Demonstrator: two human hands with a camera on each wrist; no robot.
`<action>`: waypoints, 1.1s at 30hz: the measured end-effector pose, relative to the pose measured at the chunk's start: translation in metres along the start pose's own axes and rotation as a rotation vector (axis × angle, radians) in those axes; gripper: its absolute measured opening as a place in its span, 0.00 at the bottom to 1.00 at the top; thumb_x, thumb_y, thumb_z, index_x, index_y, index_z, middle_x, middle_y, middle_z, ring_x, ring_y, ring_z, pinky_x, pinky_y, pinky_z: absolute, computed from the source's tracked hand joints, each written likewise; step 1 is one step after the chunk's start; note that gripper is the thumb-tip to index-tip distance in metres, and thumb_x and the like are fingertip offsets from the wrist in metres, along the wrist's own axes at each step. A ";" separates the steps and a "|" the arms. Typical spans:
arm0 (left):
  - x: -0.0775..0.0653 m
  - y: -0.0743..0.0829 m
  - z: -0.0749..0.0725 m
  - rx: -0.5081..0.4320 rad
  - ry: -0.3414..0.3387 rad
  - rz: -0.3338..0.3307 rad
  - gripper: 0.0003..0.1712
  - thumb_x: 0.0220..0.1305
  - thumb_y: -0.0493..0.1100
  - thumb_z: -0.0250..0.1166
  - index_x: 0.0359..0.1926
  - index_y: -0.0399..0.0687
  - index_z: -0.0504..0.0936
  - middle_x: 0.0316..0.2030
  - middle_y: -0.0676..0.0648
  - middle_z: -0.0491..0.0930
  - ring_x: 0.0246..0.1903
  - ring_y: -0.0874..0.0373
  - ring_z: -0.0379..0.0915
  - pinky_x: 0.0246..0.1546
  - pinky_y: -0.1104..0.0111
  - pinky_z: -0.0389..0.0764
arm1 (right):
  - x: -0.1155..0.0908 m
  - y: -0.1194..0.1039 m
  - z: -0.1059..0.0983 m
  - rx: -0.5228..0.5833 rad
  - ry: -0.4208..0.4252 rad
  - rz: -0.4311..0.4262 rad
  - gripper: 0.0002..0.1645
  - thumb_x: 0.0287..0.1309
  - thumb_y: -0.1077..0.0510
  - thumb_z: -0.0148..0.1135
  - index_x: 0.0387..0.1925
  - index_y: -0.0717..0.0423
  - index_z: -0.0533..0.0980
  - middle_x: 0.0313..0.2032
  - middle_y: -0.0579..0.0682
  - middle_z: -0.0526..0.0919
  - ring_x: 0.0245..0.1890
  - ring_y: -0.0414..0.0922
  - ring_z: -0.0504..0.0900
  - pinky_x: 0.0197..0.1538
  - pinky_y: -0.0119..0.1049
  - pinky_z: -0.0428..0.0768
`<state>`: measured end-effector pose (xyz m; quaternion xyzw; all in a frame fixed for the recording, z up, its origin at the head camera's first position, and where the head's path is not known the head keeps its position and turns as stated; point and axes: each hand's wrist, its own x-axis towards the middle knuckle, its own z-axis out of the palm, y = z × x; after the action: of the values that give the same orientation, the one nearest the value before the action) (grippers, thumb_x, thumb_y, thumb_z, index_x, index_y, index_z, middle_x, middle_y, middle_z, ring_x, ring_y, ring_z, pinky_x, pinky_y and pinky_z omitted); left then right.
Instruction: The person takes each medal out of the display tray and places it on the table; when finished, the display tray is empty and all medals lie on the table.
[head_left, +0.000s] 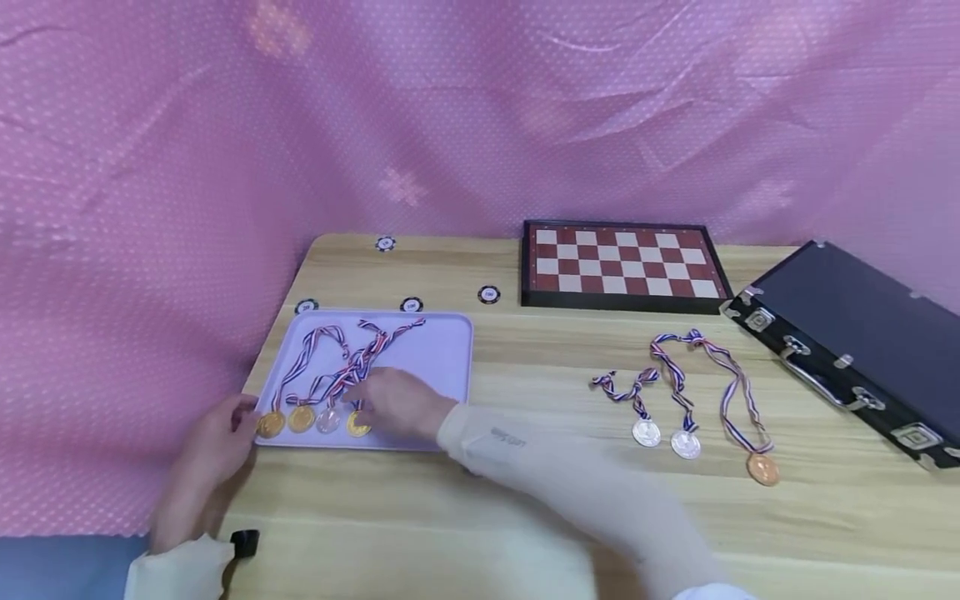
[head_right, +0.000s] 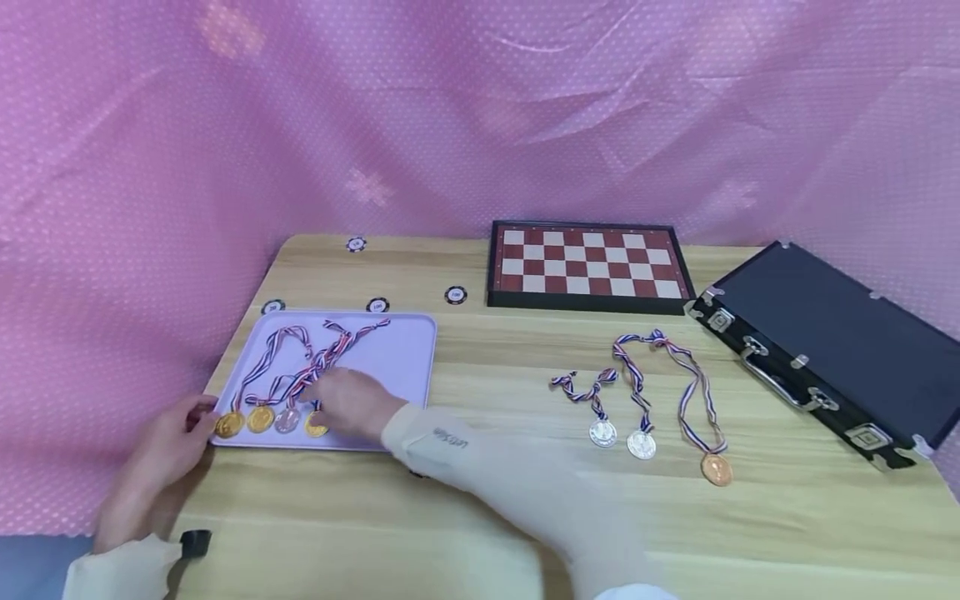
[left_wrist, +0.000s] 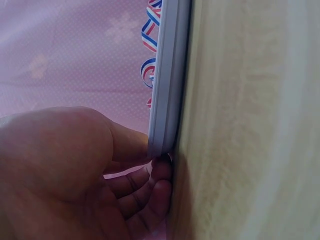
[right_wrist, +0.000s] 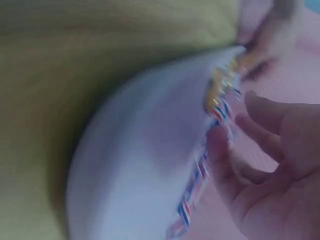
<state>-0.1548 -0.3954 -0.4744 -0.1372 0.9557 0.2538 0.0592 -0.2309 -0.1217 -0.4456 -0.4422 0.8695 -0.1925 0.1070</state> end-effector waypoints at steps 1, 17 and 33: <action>0.000 -0.001 -0.001 0.006 -0.002 0.007 0.25 0.74 0.46 0.47 0.63 0.33 0.68 0.51 0.30 0.75 0.46 0.39 0.73 0.42 0.49 0.77 | 0.003 -0.003 0.004 -0.038 -0.002 0.009 0.15 0.58 0.51 0.68 0.48 0.44 0.83 0.41 0.38 0.86 0.41 0.34 0.78 0.51 0.25 0.78; -0.001 -0.002 -0.002 0.033 -0.010 0.052 0.26 0.75 0.47 0.47 0.63 0.32 0.68 0.53 0.26 0.74 0.51 0.32 0.72 0.46 0.42 0.75 | 0.009 0.004 0.005 0.120 -0.078 0.170 0.07 0.46 0.57 0.75 0.30 0.45 0.85 0.33 0.36 0.84 0.33 0.33 0.77 0.37 0.22 0.74; -0.003 -0.004 -0.003 0.039 -0.029 0.032 0.27 0.75 0.49 0.47 0.65 0.33 0.66 0.55 0.26 0.73 0.51 0.32 0.72 0.45 0.42 0.75 | -0.018 0.019 0.003 0.331 0.062 0.238 0.08 0.49 0.63 0.71 0.32 0.47 0.85 0.29 0.39 0.83 0.30 0.33 0.75 0.35 0.21 0.72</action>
<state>-0.1505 -0.3991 -0.4732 -0.1173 0.9615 0.2378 0.0717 -0.2332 -0.0974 -0.4560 -0.3065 0.8749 -0.3323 0.1736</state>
